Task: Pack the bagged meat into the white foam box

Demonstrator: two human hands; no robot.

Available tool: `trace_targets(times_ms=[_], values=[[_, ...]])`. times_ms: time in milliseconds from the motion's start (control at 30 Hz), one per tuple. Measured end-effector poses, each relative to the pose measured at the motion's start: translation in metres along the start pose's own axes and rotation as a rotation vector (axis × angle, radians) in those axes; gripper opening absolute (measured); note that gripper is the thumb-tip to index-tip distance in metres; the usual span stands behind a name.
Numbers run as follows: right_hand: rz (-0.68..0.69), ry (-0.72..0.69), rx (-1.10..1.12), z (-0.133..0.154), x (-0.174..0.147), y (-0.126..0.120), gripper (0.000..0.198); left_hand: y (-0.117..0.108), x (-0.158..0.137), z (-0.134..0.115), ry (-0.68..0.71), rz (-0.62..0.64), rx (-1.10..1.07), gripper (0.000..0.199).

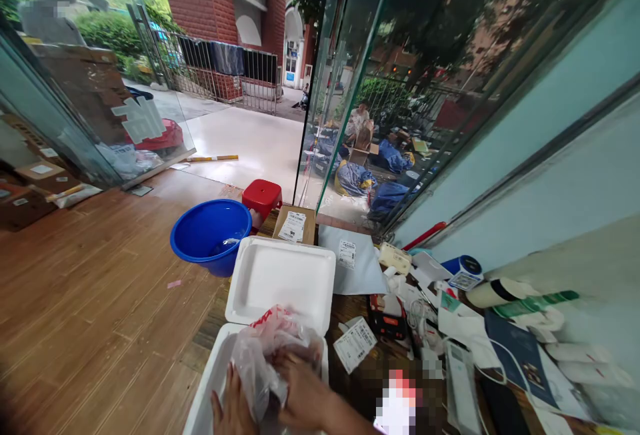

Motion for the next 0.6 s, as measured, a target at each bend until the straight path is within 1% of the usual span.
trace_targets(times_ms=[33,67,100,133,167,200,267,333,367,433,467,533,567,600], values=[[-0.062,0.019,0.025,-0.008,-0.009,-0.009,0.059,0.008,0.001,-0.003,-0.008,0.077,0.029,0.059],[-0.151,0.064,0.062,-0.02,-0.018,-0.018,0.065,0.018,0.002,-0.009,-0.003,0.158,0.053,0.058],[-0.242,0.12,0.107,-0.032,-0.025,-0.025,0.071,0.026,0.002,-0.017,0.017,0.222,0.072,0.057],[-0.322,0.177,0.153,-0.042,-0.03,-0.029,0.075,0.032,0.003,-0.028,0.05,0.259,0.091,0.056],[-0.38,0.219,0.198,-0.05,-0.033,-0.029,0.075,0.036,0.004,-0.039,0.089,0.265,0.113,0.056],[-0.41,0.231,0.239,-0.052,-0.032,-0.027,0.07,0.039,0.005,-0.051,0.129,0.25,0.137,0.056],[-0.49,0.215,0.333,-0.051,-0.028,-0.025,0.053,0.043,0.006,-0.072,0.194,0.191,0.186,0.054],[-0.637,0.22,0.425,-0.049,-0.029,-0.028,0.05,0.047,0.007,-0.086,0.236,0.155,0.226,0.052],[-0.703,0.243,0.433,-0.049,-0.03,-0.029,0.05,0.049,0.007,-0.09,0.249,0.154,0.235,0.053],[-0.775,0.352,0.337,-0.05,-0.03,-0.028,0.05,0.051,0.006,-0.09,0.276,0.184,0.21,0.061],[-0.783,0.412,0.261,-0.051,-0.028,-0.027,0.046,0.05,0.005,-0.088,0.3,0.213,0.165,0.068],[-0.779,0.49,0.144,-0.053,-0.021,-0.026,0.029,0.043,0.005,-0.075,0.352,0.269,0.002,0.079],[-0.782,0.504,0.115,-0.054,-0.018,-0.025,0.024,0.036,0.006,-0.066,0.376,0.288,-0.085,0.077],[-0.787,0.504,0.101,-0.055,-0.016,-0.024,0.022,0.028,0.009,-0.054,0.386,0.297,-0.174,0.07]])
Point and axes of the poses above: each hand's wrist, its own x-axis towards the middle knuckle, its own y-axis out of the palm, z = x × y, the point moved 10 cm from there along x, towards the middle knuckle, and after that the axes turned 9 degrees about z, right-handed, at the moved point
